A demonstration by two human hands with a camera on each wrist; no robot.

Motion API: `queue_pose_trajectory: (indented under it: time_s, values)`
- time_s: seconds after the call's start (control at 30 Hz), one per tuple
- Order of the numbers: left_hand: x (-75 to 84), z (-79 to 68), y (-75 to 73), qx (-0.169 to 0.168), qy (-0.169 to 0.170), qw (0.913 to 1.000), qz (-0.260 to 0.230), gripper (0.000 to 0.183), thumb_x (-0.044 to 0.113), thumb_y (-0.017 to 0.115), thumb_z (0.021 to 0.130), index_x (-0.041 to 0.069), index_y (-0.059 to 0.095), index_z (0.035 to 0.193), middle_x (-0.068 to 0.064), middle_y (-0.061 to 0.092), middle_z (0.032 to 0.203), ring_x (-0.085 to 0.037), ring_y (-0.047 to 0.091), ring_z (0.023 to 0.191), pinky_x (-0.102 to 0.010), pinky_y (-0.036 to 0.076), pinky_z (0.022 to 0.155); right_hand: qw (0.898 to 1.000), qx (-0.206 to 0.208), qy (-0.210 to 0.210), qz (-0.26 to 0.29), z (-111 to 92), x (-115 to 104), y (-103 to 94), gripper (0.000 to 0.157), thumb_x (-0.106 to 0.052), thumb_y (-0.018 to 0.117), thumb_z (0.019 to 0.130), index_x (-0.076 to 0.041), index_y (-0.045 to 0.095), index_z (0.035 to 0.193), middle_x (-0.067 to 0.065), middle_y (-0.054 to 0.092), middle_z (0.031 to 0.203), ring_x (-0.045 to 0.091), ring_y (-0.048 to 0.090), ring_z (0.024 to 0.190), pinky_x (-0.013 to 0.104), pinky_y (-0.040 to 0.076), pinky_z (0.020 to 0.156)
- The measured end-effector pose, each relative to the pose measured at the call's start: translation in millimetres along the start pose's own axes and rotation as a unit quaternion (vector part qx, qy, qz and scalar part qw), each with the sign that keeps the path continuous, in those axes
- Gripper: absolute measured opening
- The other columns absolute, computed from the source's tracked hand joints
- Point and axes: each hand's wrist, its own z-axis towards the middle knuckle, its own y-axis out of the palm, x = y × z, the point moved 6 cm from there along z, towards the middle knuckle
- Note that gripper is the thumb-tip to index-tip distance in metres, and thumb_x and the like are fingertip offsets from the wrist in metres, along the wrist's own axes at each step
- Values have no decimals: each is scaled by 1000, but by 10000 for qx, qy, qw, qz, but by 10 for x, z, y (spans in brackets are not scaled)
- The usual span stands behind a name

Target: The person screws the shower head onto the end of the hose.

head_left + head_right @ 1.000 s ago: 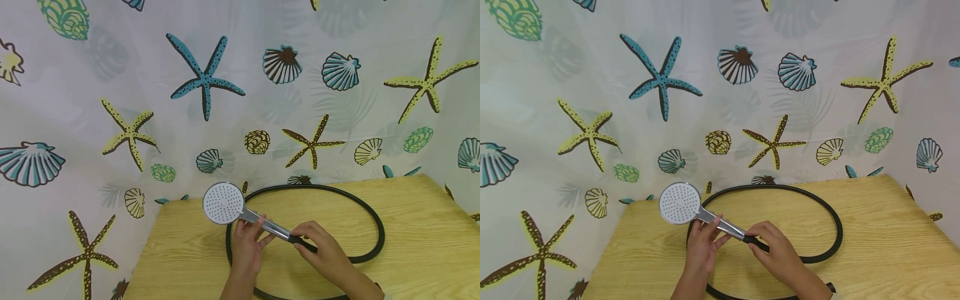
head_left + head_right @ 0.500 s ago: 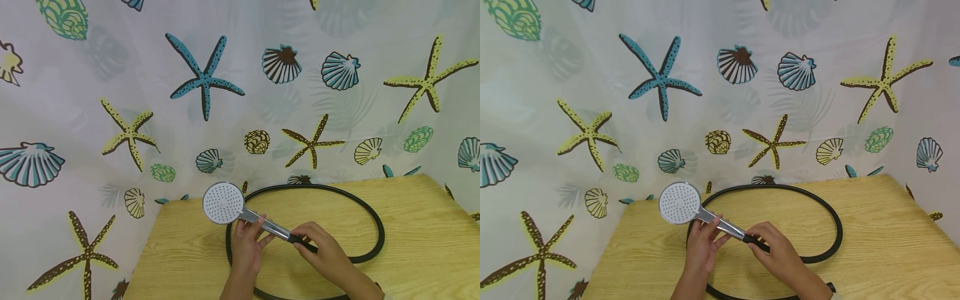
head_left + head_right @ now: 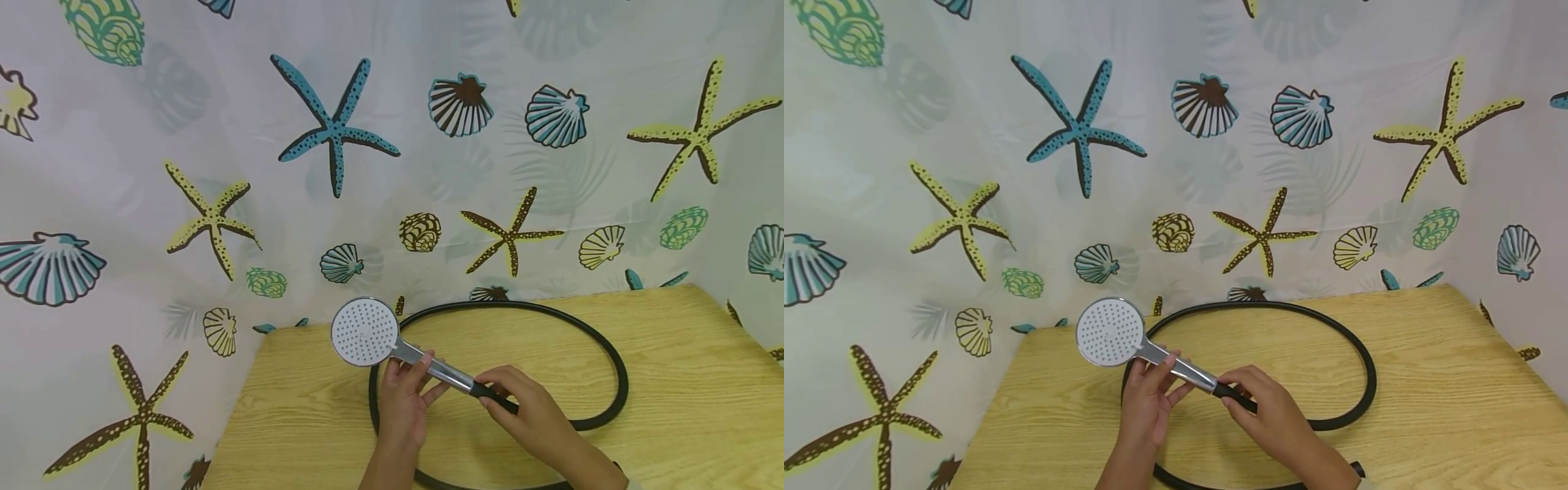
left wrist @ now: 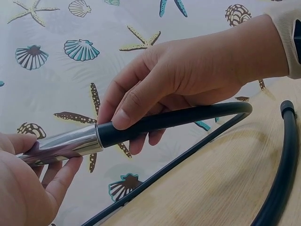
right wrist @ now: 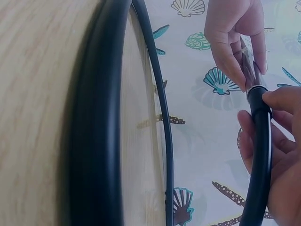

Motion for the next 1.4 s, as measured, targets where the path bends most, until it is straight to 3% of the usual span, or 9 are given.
queue_pose_trajectory:
  time_s: [0.33, 0.87, 1.13, 1.4]
  values:
    - [9, -9, -10, 26, -10, 10000, -34, 36, 16, 73, 86, 11, 54, 116, -9, 60, 118, -22, 68, 102, -47, 60, 85, 9993, -329, 124, 133, -5, 50, 56, 28, -23, 63, 94, -21, 58, 122, -8, 65, 106, 0, 62, 83, 23, 58, 70]
    - [19, -13, -13, 11, -10, 10000, -35, 35, 16, 72, 87, 12, 53, 115, -8, 62, 113, -22, 69, 101, -46, 61, 84, 9971, -636, 391, 114, -10, 66, 83, 29, -27, 59, 97, -24, 54, 125, -14, 67, 102, 7, 67, 87, 21, 57, 73]
    - [8, -11, -16, 20, -21, 10000, 38, 36, 17, 72, 87, 12, 53, 117, -8, 61, 116, -25, 67, 105, -46, 60, 84, 9994, -315, 114, 85, -5, 41, 58, 30, -27, 59, 97, -26, 53, 126, -9, 61, 116, 4, 63, 95, 25, 59, 81]
    - [-13, 7, -27, 57, -50, 10000, -60, 37, 17, 73, 86, 12, 55, 118, -9, 59, 118, -26, 67, 107, -47, 60, 84, 9970, 287, -681, -236, -7, -29, 9, 34, -18, 68, 90, -20, 57, 123, -8, 58, 120, 12, 60, 105, 28, 58, 83]
